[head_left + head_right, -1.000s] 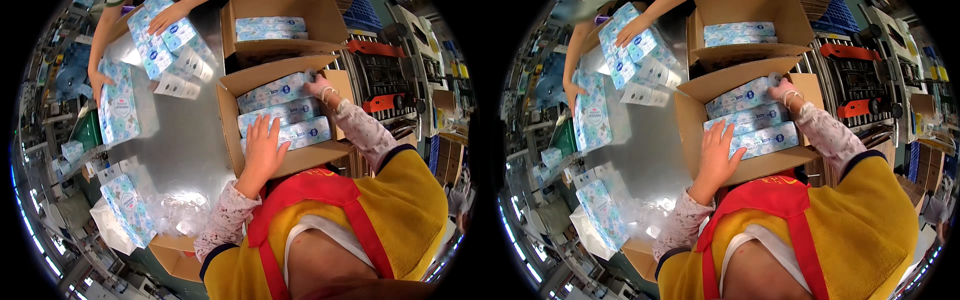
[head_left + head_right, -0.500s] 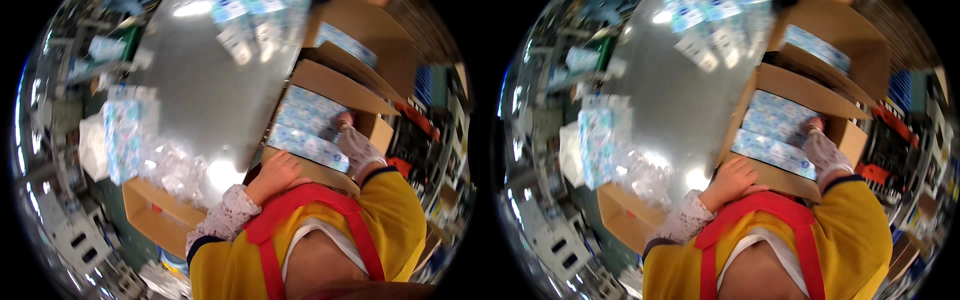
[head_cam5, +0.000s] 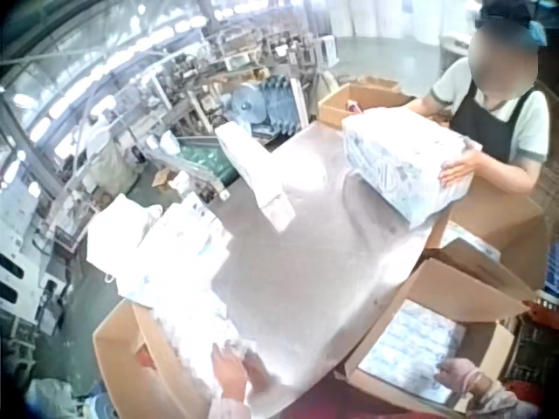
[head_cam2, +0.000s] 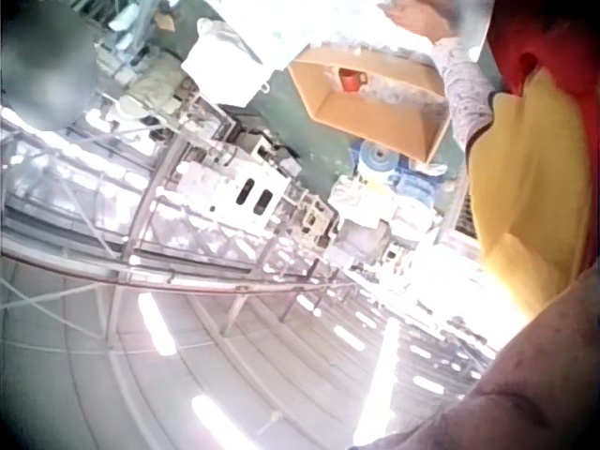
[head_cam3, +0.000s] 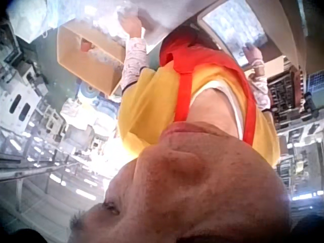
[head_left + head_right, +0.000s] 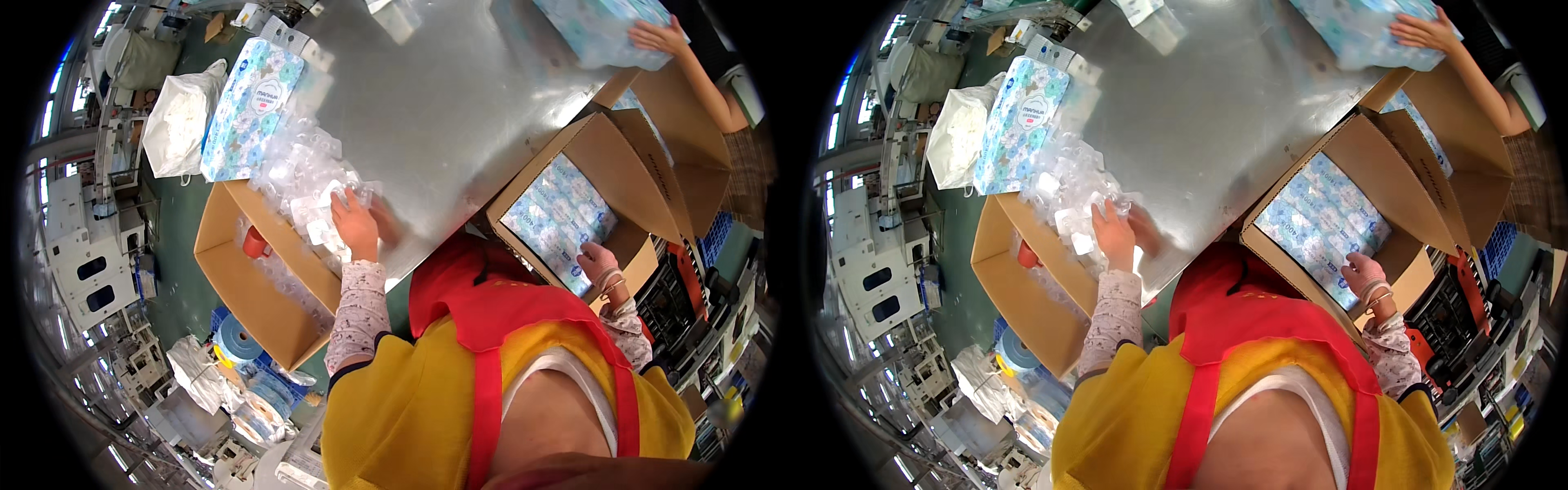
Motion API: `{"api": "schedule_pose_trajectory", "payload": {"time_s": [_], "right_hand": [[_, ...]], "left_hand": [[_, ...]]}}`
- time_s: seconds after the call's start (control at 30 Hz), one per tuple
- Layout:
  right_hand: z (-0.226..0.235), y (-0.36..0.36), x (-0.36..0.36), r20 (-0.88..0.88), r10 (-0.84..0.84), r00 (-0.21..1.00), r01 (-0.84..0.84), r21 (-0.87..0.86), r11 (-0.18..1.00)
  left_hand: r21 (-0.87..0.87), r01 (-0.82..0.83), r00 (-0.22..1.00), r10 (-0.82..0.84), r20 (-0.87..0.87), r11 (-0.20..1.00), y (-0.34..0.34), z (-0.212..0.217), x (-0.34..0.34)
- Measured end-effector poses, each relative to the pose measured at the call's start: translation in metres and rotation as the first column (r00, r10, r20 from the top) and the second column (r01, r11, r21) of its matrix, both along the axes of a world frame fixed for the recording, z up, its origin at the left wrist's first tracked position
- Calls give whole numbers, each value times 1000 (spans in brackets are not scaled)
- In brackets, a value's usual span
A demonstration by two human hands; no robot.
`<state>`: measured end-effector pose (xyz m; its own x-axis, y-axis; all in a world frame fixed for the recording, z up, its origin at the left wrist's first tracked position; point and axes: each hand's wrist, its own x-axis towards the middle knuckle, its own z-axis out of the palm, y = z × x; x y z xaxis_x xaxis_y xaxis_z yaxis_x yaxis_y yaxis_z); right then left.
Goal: The person packs multiple packs of facial tissues into cardboard boxes on a metal table. They repeatedly pick up tissue packs, place them into boxes, and hand the filled boxes to a coworker. The person also assembles new cardboard boxes from flat sheets and continues the packing cycle.
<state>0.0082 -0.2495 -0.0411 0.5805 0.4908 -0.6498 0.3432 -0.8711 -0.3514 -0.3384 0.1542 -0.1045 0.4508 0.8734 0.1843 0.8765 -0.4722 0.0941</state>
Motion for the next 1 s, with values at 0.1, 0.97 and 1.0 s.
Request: {"api": "schedule_pose_trajectory", "payload": {"time_s": [0.1,0.97,1.0], "right_hand": [[14,1,14,72,19,997,-25,84,996],[72,-71,-14,140,27,990,-55,203,978],[75,-69,-15,140,36,989,-66,212,975]], "left_hand": [[12,-17,994,16,112,1000,48,2,-31],[179,108,991,-91,-100,978,48,23,-28],[183,18,1000,-18,-2,983,63,28,-39]]}}
